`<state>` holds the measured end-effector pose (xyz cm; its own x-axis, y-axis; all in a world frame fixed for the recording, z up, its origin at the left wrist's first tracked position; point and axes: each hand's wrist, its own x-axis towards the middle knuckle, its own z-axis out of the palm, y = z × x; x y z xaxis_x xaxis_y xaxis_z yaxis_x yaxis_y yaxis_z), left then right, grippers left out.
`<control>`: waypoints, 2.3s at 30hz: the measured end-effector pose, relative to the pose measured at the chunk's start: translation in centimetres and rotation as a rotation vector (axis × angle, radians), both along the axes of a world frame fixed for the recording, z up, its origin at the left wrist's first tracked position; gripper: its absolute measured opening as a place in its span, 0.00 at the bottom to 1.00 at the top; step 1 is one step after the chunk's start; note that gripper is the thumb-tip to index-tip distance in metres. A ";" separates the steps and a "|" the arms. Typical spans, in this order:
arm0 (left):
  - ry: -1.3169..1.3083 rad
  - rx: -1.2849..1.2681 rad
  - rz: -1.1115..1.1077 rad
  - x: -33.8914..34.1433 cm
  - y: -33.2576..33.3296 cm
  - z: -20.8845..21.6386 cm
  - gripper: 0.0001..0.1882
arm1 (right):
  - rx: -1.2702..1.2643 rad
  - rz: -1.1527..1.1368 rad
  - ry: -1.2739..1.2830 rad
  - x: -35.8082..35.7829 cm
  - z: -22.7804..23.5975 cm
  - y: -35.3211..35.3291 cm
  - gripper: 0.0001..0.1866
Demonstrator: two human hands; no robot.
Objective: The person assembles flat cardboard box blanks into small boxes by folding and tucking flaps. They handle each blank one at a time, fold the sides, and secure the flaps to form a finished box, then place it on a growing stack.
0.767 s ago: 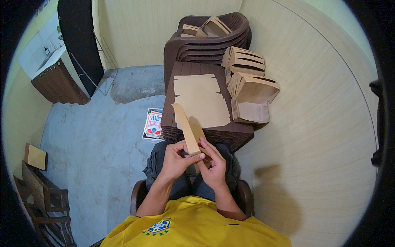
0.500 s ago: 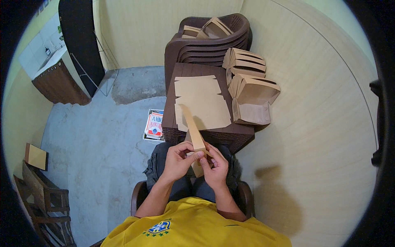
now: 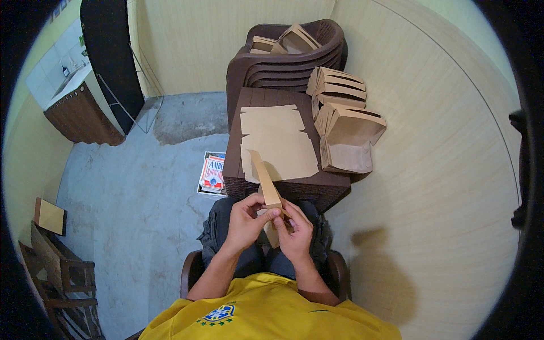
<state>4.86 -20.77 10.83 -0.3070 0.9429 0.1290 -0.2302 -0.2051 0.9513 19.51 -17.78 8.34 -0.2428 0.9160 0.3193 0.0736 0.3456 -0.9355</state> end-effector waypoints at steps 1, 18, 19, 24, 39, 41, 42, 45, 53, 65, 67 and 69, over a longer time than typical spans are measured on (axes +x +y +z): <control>-0.035 0.007 0.017 0.2 0.0 0.1 0.09 | 0.004 -0.013 0.003 -0.1 -0.1 0.0 0.21; 0.424 0.024 0.113 0.0 -2.0 1.9 0.09 | -0.252 0.174 0.262 0.5 -0.3 -0.5 0.34; 0.509 0.046 0.115 -0.1 -2.4 2.3 0.10 | -0.341 0.289 0.424 0.7 0.1 -0.2 0.40; 1.285 0.286 0.037 0.4 -3.8 2.2 0.07 | -0.311 0.330 0.653 2.3 2.0 2.6 0.71; -0.399 -0.269 -0.165 0.3 1.2 0.1 0.37 | 0.092 -0.149 0.166 1.1 -0.9 2.9 0.18; 0.045 -0.188 -0.052 1.5 2.7 0.1 0.44 | 0.168 -0.088 0.139 0.3 -0.8 2.3 0.18; 0.251 -0.183 -0.032 1.9 3.1 -0.1 0.47 | 0.230 -0.091 0.018 0.3 -0.7 2.0 0.21; 0.182 -0.131 -0.064 2.2 2.6 -0.6 0.44 | 0.209 0.058 0.146 1.1 -0.6 1.7 0.23; 0.265 -0.098 -0.090 3.5 0.5 -1.3 0.22 | -0.337 -0.199 0.437 1.6 -2.9 2.8 0.08; 0.374 -0.085 0.186 5.5 -0.5 -2.2 0.21 | -0.614 -0.012 0.470 2.6 -2.7 2.9 0.06; 0.238 -0.094 0.192 5.7 -0.4 -2.5 0.23 | -0.568 0.017 0.424 2.6 -2.8 2.9 0.06; 0.090 -0.160 0.169 5.5 -0.5 -2.9 0.23 | -0.520 0.027 0.353 2.4 -3.2 2.8 0.06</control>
